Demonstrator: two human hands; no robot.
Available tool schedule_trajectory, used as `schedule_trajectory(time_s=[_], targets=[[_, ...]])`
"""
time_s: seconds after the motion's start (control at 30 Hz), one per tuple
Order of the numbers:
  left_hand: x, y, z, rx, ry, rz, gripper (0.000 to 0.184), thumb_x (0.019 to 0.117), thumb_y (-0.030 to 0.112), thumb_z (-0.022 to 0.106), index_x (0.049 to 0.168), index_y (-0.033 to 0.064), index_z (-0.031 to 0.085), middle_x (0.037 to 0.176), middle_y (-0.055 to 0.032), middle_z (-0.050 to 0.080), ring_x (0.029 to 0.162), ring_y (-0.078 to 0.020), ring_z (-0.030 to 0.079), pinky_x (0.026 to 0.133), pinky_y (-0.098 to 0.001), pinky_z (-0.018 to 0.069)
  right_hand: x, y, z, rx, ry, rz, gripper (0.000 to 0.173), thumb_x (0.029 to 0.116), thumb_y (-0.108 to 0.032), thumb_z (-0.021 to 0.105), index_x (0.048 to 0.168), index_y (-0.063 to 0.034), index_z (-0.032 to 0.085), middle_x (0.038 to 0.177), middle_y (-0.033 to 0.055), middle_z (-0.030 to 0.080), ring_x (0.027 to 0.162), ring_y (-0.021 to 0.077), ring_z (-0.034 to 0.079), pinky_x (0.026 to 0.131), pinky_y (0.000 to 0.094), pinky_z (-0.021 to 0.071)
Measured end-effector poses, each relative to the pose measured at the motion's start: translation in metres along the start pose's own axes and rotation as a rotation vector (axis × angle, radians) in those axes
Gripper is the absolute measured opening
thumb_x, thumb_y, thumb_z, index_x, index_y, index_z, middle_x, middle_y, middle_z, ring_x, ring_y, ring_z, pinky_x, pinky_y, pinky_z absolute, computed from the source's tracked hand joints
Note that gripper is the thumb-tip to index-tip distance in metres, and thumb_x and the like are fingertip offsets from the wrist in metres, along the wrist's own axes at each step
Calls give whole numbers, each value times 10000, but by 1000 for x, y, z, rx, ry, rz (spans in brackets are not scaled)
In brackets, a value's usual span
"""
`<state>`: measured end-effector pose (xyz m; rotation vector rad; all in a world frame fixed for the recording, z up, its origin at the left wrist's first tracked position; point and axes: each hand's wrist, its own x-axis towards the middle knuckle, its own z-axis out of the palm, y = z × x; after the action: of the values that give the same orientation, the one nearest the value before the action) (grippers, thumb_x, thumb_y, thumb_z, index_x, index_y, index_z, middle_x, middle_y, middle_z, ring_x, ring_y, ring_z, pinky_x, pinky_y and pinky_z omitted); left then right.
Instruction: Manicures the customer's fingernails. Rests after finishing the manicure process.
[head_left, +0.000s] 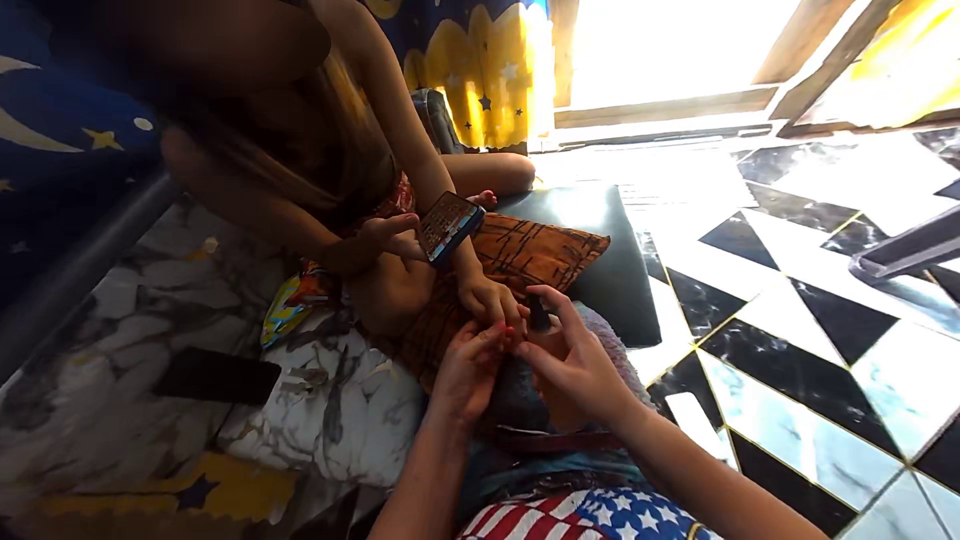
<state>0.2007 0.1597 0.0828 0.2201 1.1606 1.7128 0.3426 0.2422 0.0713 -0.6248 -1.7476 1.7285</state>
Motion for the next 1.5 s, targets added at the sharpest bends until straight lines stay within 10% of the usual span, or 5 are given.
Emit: schedule_trajectory(time_s=[0.67, 0.83, 1.1, 1.23, 1.5], targets=[[14, -7, -10, -816, -109, 101, 440, 1090, 289, 298, 970, 2, 608, 964, -192, 684, 1035, -372, 691, 1017, -511, 530, -25, 1, -26, 555, -165, 69, 685, 958, -227, 655, 1550, -225, 310, 941, 87, 641, 555, 161, 628, 496, 326, 597], [31, 0, -27, -659, -456, -90, 574, 1033, 468, 406, 1254, -15, 623, 1389, -260, 581, 1360, -427, 513, 1145, -583, 391, -29, 3, -35, 486, -215, 60, 693, 963, -210, 656, 1560, -197, 304, 980, 88, 646, 567, 157, 629, 506, 317, 599], [52, 19, -1, -341, -296, -194, 734, 1004, 679, 378, 799, 29, 652, 667, -119, 657, 677, -262, 713, 751, -418, 630, -45, -3, -42, 194, -229, 2, 755, 940, -266, 714, 1573, -197, 307, 1008, 45, 634, 607, 117, 632, 507, 293, 596], [54, 19, 8, -274, -112, -270, 491, 1083, 434, 425, 1218, 0, 611, 1130, -219, 716, 1053, -351, 721, 938, -483, 584, -51, -3, -46, 6, -164, -57, 702, 913, -246, 733, 1538, -161, 424, 1083, 53, 684, 717, 106, 680, 612, 281, 619], [9, 11, 8, 62, -176, -174, 230, 1057, 137, 527, 1057, -18, 698, 896, -136, 735, 764, -177, 734, 692, -289, 619, -56, 0, -38, -49, -137, -133, 673, 1000, -194, 602, 1598, -103, 307, 1143, 47, 671, 705, 52, 642, 639, 244, 598]])
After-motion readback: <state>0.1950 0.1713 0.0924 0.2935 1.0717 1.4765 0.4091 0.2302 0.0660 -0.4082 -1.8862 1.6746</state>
